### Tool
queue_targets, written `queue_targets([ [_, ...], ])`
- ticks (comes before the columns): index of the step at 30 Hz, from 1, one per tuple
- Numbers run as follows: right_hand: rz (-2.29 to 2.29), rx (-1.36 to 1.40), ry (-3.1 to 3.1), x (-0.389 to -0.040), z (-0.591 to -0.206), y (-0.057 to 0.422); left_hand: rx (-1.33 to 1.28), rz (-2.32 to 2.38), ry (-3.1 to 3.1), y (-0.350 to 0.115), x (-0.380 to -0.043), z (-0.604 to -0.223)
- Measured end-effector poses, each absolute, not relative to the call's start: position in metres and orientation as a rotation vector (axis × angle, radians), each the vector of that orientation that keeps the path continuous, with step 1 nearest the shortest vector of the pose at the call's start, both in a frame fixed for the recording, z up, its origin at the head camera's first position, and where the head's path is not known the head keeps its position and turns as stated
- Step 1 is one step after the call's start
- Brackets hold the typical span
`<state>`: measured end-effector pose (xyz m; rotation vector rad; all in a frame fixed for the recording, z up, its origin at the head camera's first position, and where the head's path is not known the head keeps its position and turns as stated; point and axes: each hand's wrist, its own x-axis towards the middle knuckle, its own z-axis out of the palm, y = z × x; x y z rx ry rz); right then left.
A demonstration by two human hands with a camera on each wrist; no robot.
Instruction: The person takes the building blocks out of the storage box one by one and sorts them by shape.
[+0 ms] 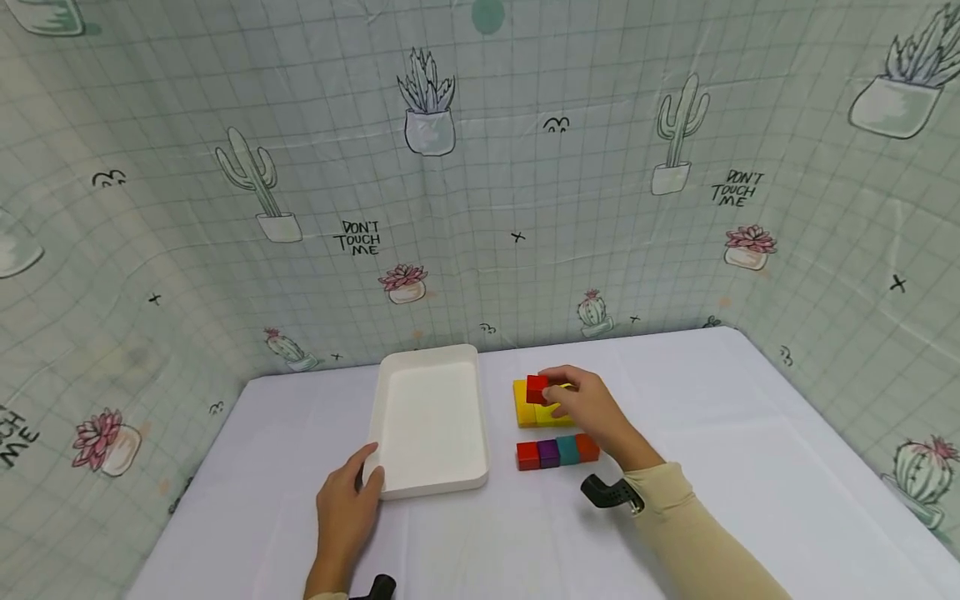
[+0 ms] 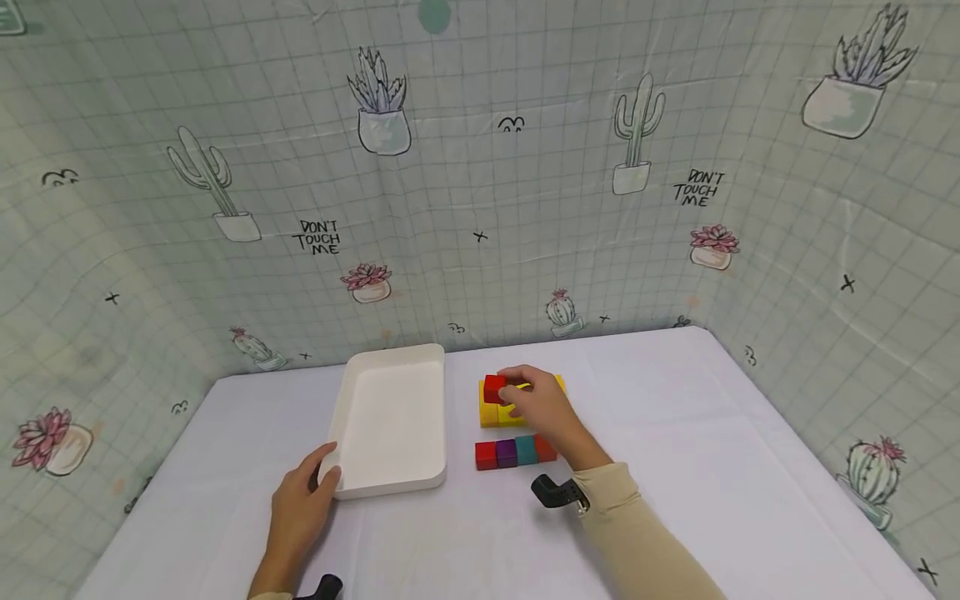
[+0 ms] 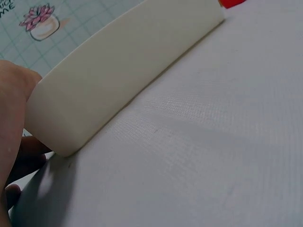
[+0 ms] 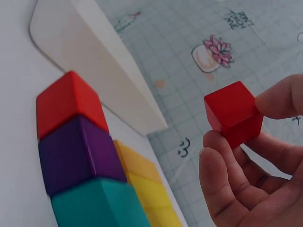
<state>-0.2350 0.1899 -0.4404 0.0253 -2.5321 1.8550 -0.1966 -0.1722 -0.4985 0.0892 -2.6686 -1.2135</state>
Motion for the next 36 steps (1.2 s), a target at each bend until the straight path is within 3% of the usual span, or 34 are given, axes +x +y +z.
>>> queue_targets([
  [29,1.794,0.013,-2.652,-0.208,-0.461,0.258,0.075,-1.152,-2.655,-0.173,-0.199,-0.5],
  [36,1.86,0.162,-2.691,-0.206,-0.465,0.285,0.083,-1.166,-2.652,-0.173,-0.199,-0.501],
])
